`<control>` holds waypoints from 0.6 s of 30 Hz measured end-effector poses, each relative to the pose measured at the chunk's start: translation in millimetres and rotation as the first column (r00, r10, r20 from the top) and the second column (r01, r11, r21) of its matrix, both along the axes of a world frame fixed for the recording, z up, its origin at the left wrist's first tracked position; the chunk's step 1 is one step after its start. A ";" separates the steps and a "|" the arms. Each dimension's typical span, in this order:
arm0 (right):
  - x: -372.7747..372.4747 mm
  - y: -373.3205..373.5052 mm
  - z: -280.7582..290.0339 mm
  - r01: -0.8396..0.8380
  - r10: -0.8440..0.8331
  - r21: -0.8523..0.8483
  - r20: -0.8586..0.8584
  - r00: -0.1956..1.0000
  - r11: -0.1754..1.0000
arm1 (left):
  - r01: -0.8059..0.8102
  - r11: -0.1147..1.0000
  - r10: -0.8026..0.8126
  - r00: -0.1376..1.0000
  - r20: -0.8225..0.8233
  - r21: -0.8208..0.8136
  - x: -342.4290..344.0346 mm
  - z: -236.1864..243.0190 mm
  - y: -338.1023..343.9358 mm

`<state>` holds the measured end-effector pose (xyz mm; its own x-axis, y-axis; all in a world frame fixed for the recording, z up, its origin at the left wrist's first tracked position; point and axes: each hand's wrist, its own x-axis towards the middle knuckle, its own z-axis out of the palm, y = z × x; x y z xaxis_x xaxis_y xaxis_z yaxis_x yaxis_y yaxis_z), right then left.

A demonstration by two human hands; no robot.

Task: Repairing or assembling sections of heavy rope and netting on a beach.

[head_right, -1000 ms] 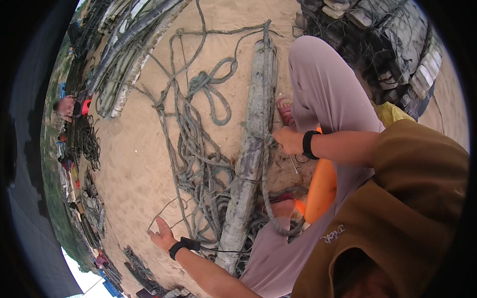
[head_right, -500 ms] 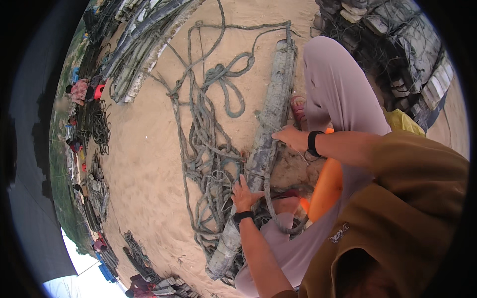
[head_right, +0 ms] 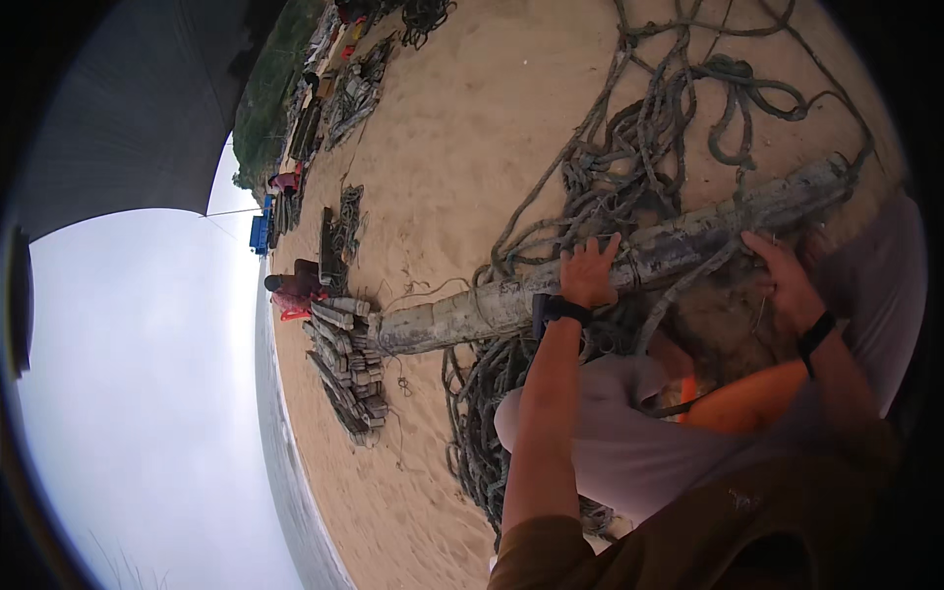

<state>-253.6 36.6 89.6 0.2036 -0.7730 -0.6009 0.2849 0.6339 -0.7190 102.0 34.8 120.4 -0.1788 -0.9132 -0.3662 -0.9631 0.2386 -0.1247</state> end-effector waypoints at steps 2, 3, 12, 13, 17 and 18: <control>10.6 16.7 12.4 -0.111 0.116 -0.174 0.021 0.993 0.978 | -0.064 0.977 0.085 0.992 0.095 -0.204 52.5 -48.4 23.9; 12.7 27.6 13.9 -0.250 0.210 -0.456 -0.136 0.968 0.854 | -0.066 0.926 0.137 0.976 0.168 -0.371 54.5 -44.2 30.9; 43.8 52.2 25.3 -0.466 0.400 -0.450 -0.239 0.885 0.762 | -0.193 0.946 0.326 0.554 -0.766 0.262 -120.1 24.2 46.7; 44.4 50.3 29.3 -0.374 0.365 -0.228 -0.083 0.927 0.899 | -0.210 0.948 0.315 0.541 -0.780 0.237 -133.2 16.8 54.4; 39.8 54.1 55.6 -0.341 0.341 0.019 -0.093 0.935 0.940 | -0.165 0.912 0.410 0.422 -0.808 0.376 -135.5 0.8 53.8; 32.2 54.4 39.8 -0.343 0.343 0.020 -0.095 0.934 0.939 | -0.127 0.944 0.326 0.503 -0.800 0.304 -130.6 5.8 51.9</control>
